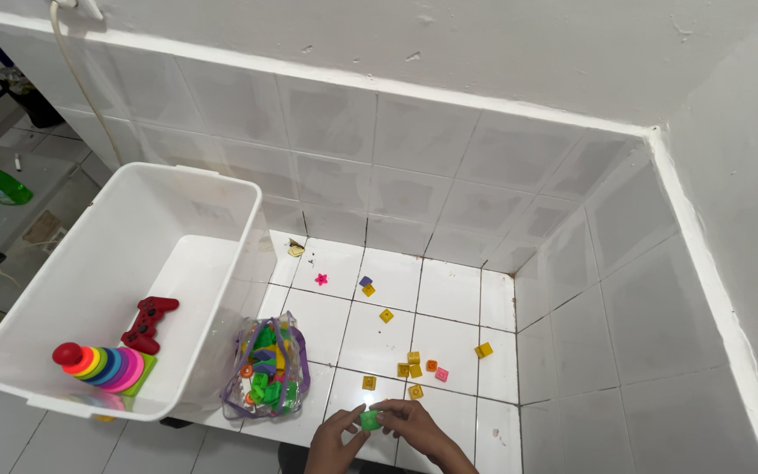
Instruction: The person picks up small, colorful plastic building blocks from a tiled floor and connects them together by hand. They form a small multi-colored structure and place it into a clear plastic bag. The person continues to pick up remaining blocks from the floor and connect them into the structure.
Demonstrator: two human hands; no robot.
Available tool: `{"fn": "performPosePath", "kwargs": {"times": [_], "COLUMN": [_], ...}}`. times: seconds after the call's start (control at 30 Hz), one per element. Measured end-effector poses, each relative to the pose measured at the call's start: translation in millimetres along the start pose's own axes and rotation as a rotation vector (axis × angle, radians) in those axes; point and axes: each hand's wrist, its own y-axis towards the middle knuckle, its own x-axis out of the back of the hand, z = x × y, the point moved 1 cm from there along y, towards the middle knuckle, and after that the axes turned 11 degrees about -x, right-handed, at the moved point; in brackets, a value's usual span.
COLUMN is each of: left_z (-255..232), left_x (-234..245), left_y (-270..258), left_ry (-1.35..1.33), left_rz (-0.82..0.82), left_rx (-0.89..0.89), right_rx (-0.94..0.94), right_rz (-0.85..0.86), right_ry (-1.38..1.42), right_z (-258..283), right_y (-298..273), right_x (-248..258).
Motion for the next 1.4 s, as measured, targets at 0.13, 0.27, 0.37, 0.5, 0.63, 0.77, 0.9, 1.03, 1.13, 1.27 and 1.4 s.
{"fn": "performPosePath", "kwargs": {"times": [0.13,0.27,0.37,0.5,0.63,0.77,0.9,1.03,1.13,1.27,1.4], "left_z": [-6.4,-11.9,-22.3,-43.7,-53.4,-47.1,-38.8,-30.4,-27.7,-16.2,6.1], "left_x": [-0.9,-0.7,1.0,2.7,6.2,7.3,12.2,23.3,29.9,34.0,40.1], "left_y": [-3.5,-8.7,-9.2,-17.6,-22.5,-25.3,-41.4,-64.1,-79.5,-96.9,-109.1], "left_ry": [0.052,0.064,0.045,0.039,0.023,-0.031,-0.085,-0.184,-0.196,-0.263,-0.313], "left_rz": [-0.001,0.025,0.016,-0.031,-0.071,-0.127,-0.21,-0.337,-0.41,-0.492,-0.598], "left_rx": [-0.015,-0.035,-0.036,-0.078,-0.13,-0.031,-0.01,0.023,0.046,0.144,0.239], "right_rx": [0.019,0.006,-0.012,0.11,0.099,0.145,0.119,0.135,0.16,0.161,0.154], "right_rz": [0.021,0.024,0.009,0.075,0.07,0.069,0.131,0.221,0.295,0.342,0.327], "right_ry": [0.032,0.004,-0.039,-0.061,-0.057,-0.086,-0.102,-0.228,-0.313,-0.354,-0.397], "right_z": [-8.3,-14.4,-14.9,-21.4,-26.4,-23.1,-24.7,-26.7,-18.7,-10.2,-1.5], "right_y": [1.5,1.0,0.2,-3.0,-7.9,-11.6,1.0,23.9,32.9,38.4,47.3], "right_x": [-1.7,-1.4,-0.9,0.4,-3.5,-9.9,-19.1,-36.8,-47.5,-68.8,-93.6]}}
